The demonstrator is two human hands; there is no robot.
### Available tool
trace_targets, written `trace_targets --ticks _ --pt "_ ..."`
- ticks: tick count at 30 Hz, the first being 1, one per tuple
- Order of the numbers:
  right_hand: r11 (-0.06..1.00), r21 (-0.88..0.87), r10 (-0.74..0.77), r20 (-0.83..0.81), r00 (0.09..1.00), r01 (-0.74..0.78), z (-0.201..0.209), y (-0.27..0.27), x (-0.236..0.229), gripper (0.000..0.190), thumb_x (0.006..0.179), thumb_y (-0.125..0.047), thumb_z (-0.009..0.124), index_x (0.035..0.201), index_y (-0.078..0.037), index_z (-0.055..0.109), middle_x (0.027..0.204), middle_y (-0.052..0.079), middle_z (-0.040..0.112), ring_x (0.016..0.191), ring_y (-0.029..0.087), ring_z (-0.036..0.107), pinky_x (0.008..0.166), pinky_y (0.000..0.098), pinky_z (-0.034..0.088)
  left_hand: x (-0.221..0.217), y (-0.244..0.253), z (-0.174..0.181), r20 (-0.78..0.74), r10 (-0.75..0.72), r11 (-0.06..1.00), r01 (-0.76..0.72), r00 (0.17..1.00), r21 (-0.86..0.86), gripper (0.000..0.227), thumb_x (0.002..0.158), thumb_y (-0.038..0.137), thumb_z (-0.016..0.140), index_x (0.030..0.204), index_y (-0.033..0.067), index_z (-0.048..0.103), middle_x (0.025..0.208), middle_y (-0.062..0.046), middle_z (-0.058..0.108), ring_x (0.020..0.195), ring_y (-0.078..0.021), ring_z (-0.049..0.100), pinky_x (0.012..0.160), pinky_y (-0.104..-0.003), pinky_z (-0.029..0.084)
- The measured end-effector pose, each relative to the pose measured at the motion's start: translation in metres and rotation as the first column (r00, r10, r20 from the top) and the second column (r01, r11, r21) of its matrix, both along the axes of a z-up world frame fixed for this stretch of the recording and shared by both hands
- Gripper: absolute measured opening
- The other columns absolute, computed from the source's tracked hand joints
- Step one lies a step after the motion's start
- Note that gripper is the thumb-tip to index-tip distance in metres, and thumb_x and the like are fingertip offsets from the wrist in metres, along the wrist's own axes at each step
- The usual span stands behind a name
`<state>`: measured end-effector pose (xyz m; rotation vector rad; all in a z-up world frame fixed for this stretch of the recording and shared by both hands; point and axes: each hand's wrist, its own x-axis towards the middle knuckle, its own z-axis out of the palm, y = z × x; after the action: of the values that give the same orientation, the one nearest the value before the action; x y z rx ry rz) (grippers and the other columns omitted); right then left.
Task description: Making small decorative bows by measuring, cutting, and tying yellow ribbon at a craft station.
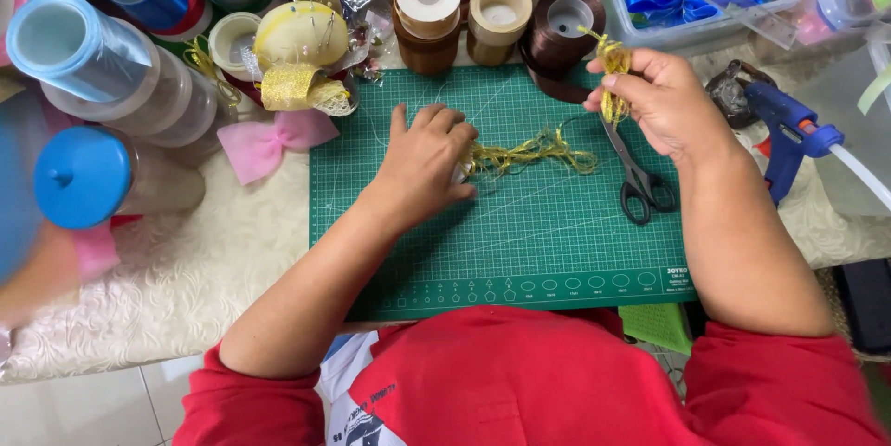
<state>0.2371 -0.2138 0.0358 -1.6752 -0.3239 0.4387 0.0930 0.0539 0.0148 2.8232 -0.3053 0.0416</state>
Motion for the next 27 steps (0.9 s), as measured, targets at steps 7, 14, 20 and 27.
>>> trace_targets --ticks 7,14,20,27 --pt "0.999 0.052 0.005 -0.111 0.994 0.001 -0.031 -0.023 0.013 0.022 0.101 -0.001 0.048 0.112 -0.007 0.065 0.084 0.005 0.062 0.065 0.007 0.057 0.053 0.0219 0.047 0.009 -0.025 0.006 0.04 -0.079 0.996 0.08 0.996 -0.029 0.071 0.073 0.037 0.094 0.131 0.0068 0.066 0.121 -0.02 0.067 0.131 -0.0413 0.056 0.109 -0.076 0.029" --pt "0.806 -0.586 0.27 0.242 0.932 -0.081 -0.018 0.005 -0.027 0.042 0.073 -0.03 0.09 0.104 -0.005 0.076 0.088 0.013 0.072 0.08 0.024 0.064 0.067 0.0369 0.049 0.026 -0.023 -0.028 0.12 -0.054 0.999 0.054 0.991 0.006 0.048 0.068 0.024 0.096 0.106 0.011 0.071 0.097 -0.012 0.073 0.114 -0.0366 0.067 0.106 -0.079 0.029" --pt "0.725 -0.689 0.299 0.312 0.902 -0.002 -0.047 0.01 -0.026 0.03 0.071 -0.021 0.092 0.097 -0.011 0.081 0.079 0.009 0.075 0.076 0.027 0.072 0.064 0.0373 0.054 0.031 -0.013 -0.042 0.187 0.004 0.999 0.005 0.982 -0.046 0.025 0.073 0.012 0.09 0.091 0.0142 0.073 0.084 -0.007 0.076 0.104 -0.0322 0.073 0.106 -0.081 0.027" --pt "0.776 -0.63 0.24 0.321 0.916 0.018 -0.007 -0.029 -0.01 0.022 0.084 -0.005 0.082 0.105 0.0 0.078 0.092 0.023 0.075 0.084 0.037 0.07 0.072 0.0475 0.053 0.031 -0.003 -0.037 0.186 0.035 0.98 0.003 0.982 -0.198 0.016 0.081 0.014 0.085 0.092 0.015 0.073 0.077 -0.005 0.075 0.098 -0.0302 0.073 0.107 -0.08 0.027"
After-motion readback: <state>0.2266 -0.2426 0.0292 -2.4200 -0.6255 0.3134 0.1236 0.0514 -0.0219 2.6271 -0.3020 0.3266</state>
